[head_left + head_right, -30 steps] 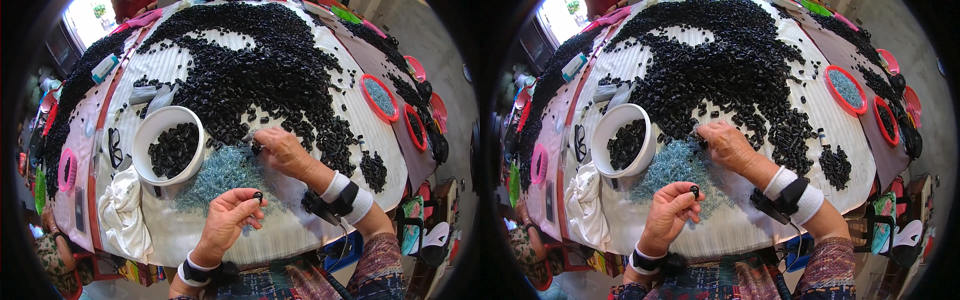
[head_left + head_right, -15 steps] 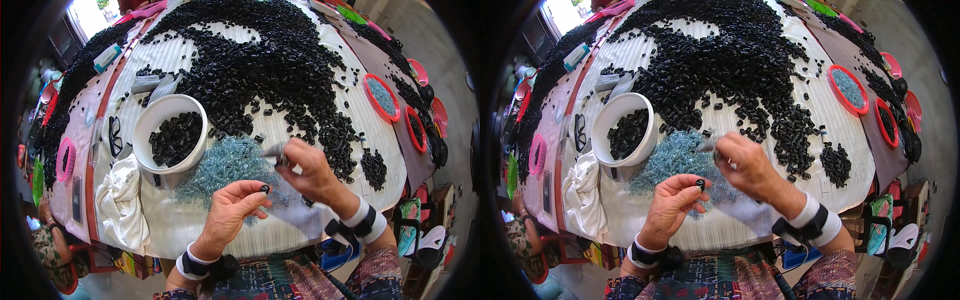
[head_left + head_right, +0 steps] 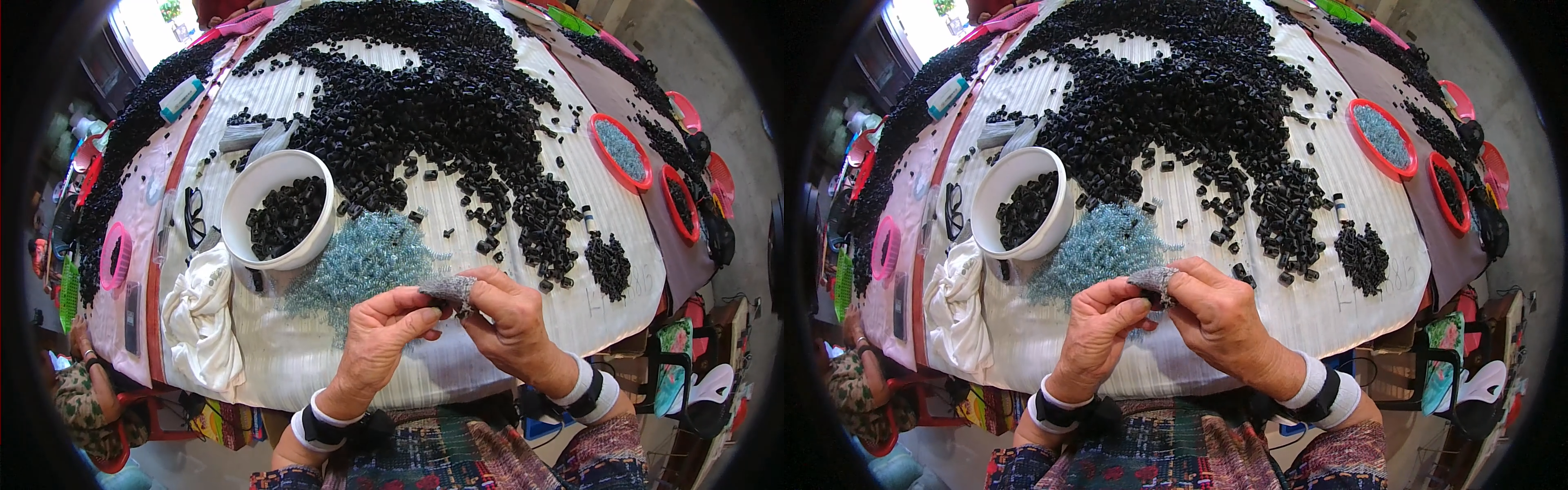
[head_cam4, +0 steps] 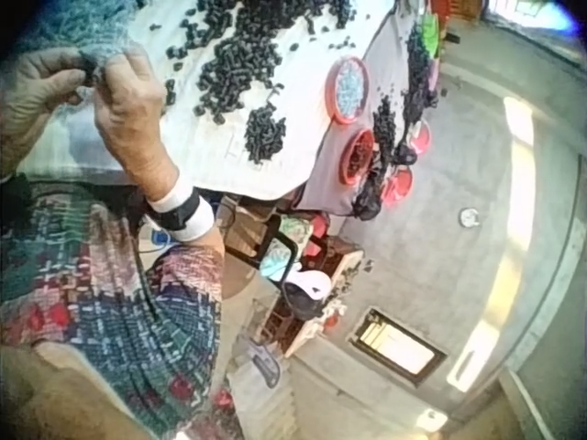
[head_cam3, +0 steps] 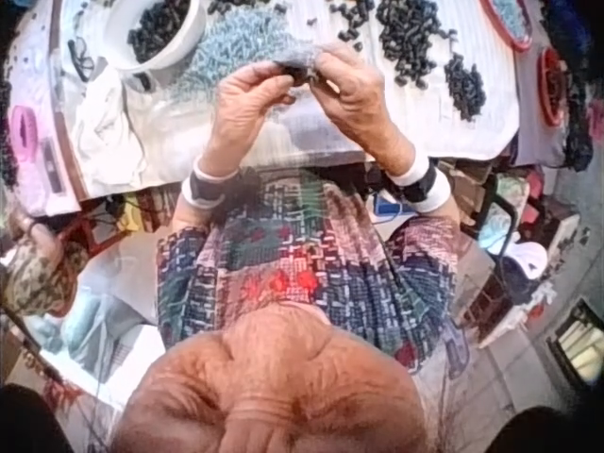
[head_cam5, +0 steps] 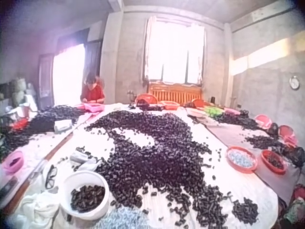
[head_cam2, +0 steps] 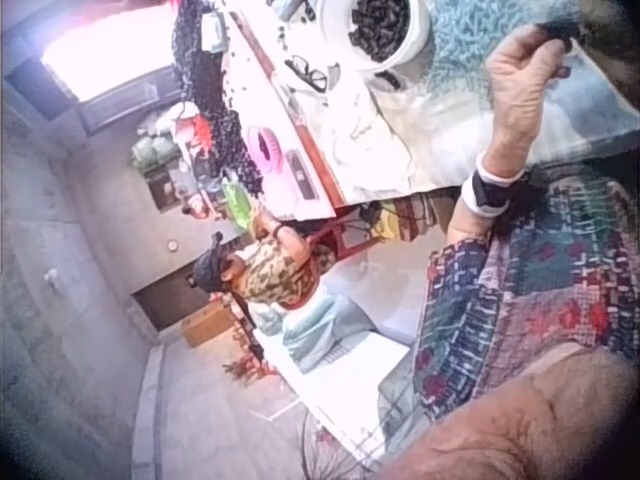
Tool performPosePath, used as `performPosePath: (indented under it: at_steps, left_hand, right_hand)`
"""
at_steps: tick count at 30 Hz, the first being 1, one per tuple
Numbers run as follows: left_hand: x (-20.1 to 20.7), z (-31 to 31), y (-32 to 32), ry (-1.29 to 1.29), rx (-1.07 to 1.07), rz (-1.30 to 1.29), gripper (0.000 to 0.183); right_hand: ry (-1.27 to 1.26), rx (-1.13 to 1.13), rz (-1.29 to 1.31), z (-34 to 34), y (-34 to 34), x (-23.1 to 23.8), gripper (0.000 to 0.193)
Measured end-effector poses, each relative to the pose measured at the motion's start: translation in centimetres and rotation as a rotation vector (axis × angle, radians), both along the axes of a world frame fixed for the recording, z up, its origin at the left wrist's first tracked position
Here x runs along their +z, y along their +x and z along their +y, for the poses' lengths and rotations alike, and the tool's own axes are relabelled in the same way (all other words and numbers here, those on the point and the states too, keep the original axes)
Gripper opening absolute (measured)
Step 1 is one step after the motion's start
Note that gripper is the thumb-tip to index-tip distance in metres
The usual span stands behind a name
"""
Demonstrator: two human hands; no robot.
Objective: Manually sorting and assembling small black and clear beads/jewelry components on a work table.
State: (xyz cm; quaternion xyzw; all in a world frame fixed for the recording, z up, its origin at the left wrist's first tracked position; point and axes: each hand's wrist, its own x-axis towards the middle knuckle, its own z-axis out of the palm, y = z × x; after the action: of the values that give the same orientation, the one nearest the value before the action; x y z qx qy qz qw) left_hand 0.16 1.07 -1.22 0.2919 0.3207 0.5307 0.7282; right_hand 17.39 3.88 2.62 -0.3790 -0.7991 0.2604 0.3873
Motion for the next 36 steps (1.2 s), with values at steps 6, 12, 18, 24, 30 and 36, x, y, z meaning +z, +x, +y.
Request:
performPosePath:
  at_steps: [6,12,18,24,30,36]
  left_hand:
    - [0.2,-0.3,0.3,0.018,0.04,0.038,0.022]
    - [0.1,-0.4,0.0,0.015,0.033,0.0,0.022]
    - [1.0,-0.6,-0.2,-0.033,-0.005,0.07,0.023]
    - [1.4,-0.7,0.1,0.013,0.033,0.165,0.024]
    - [1.5,-0.8,0.3,0.043,0.047,0.264,0.023]
    - [0.6,-1.0,0.6,0.035,0.088,0.302,0.021]
  right_hand:
    - [-0.108,-0.03,0.096,0.0,0.1,-0.4,0.023]
    - [-0.221,-0.042,0.228,0.0,-0.1,-0.6,0.027]
    - [0.096,-0.085,0.132,0.1,-0.1,0.6,0.034]
    - [0.136,-0.063,0.068,-0.1,-0.2,0.5,0.037]
    - [0.143,-0.072,0.063,-0.3,-0.3,-0.1,0.038]
    - [0.205,-0.037,-0.07,-0.3,0.0,-1.2,0.028]
